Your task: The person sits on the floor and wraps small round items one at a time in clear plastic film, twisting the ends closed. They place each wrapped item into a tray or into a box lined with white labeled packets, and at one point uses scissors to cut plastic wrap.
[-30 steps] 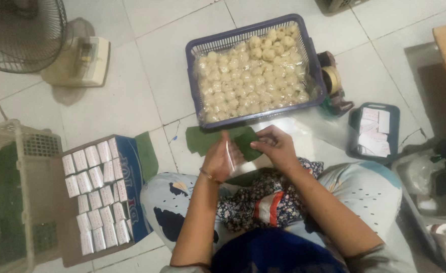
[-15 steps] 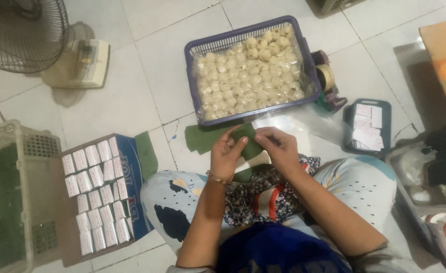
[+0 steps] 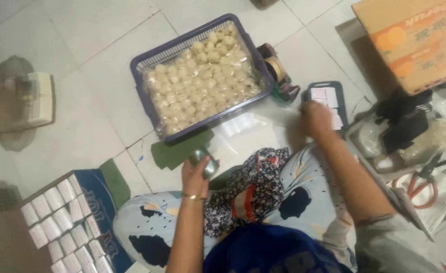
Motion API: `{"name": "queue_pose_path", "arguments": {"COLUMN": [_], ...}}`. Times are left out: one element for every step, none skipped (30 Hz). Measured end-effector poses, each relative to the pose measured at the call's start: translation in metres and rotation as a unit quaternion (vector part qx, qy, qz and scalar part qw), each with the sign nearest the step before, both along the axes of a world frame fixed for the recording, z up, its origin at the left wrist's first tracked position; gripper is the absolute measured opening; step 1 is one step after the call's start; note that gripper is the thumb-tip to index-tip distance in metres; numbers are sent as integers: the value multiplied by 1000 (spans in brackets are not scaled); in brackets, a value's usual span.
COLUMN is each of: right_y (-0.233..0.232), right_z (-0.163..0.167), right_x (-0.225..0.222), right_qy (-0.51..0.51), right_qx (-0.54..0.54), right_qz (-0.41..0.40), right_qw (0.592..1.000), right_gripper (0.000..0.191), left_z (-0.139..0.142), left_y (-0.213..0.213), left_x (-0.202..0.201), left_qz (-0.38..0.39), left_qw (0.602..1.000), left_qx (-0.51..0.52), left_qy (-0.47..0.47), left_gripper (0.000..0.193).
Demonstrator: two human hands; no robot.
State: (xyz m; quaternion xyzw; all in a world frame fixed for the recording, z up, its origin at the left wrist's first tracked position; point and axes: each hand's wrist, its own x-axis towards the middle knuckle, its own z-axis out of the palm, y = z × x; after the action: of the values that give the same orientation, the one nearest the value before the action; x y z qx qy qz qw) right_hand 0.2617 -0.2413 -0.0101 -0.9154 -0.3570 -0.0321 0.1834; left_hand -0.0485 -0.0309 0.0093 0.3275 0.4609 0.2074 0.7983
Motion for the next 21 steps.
{"name": "queue_pose_path", "arguments": {"right_y": [-17, -32, -43, -50, -55, -58, -58, -57, -55, -54, -53, -53, -53, -54, -56, -58, -60, -61, -62, -62, -62], "right_z": [0, -1, -3, -4, -6, -7, -7, -7, -6, -4, -2, 0, 1, 2, 3, 3, 2, 1, 0, -2, -3], "right_x": [21, 33, 41, 46, 48, 48, 49, 49, 50, 52, 55, 58, 61, 64, 65, 66, 66, 66, 65, 63, 61], "right_qy": [-6, -9, -36, -65, -93, -34, 26, 86, 121, 156, 190, 205, 219, 233, 228, 223, 218, 232, 246, 260, 245], "right_qx": [-57, -115, -147, -177, -207, -179, -150, -120, -125, -129, -134, -128, -121, -114, -115, -115, -115, -120, -126, -131, -118], "right_qz": [13, 26, 84, 141, 197, 141, 84, 27, 20, 13, 6, -1, -8, -14, -10, -6, -2, -14, -25, -36, -25], "right_qw": [998, 993, 985, 972, 954, 973, 985, 989, 985, 979, 973, 970, 968, 966, 967, 968, 969, 965, 961, 956, 962], "right_gripper": [14, 16, 15, 14, 12, 10, 11, 14, 16, 23, 31, 36, 41, 46, 43, 39, 36, 34, 32, 31, 30], "left_z": [1, 1, 1, 0, -1, -2, -3, -4, -5, -5, -5, -5, -4, -3, -2, 0, 1, 2, 3, 4, 5], "left_y": [3, 4, 6, 6, 6, 5, 4, 3, 2, 1, 1, 0, 0, 0, -1, -1, -1, -1, -2, -3, -4], "left_x": [-4, -8, -9, -9, -8, -6, -3, 0, 3, 4, 5, 5, 4, 3, 2, 0, -1, -2, -2, -2, -1], "left_qz": [-3, -6, -18, -30, -41, -44, -46, -49, -51, -54, -58, -62, -67, -71, -74, -76, -78, -75, -72, -68, -66], "left_qw": [999, 997, 993, 987, 980, 982, 983, 985, 985, 985, 985, 983, 982, 981, 981, 980, 980, 981, 983, 984, 986], "left_qx": [-3, -8, -14, -19, -24, -27, -31, -34, -38, -42, -46, -48, -49, -50, -50, -49, -49, -41, -34, -26, -18], "left_qy": [-42, -81, -118, -156, -194, -184, -172, -161, -160, -159, -159, -163, -168, -173, -175, -177, -179, -173, -167, -161, -152], "left_gripper": [41, 37, 38, 39, 40, 40, 40, 40, 39, 38, 36, 35, 35, 34, 34, 35, 35, 35, 35, 36, 36]}}
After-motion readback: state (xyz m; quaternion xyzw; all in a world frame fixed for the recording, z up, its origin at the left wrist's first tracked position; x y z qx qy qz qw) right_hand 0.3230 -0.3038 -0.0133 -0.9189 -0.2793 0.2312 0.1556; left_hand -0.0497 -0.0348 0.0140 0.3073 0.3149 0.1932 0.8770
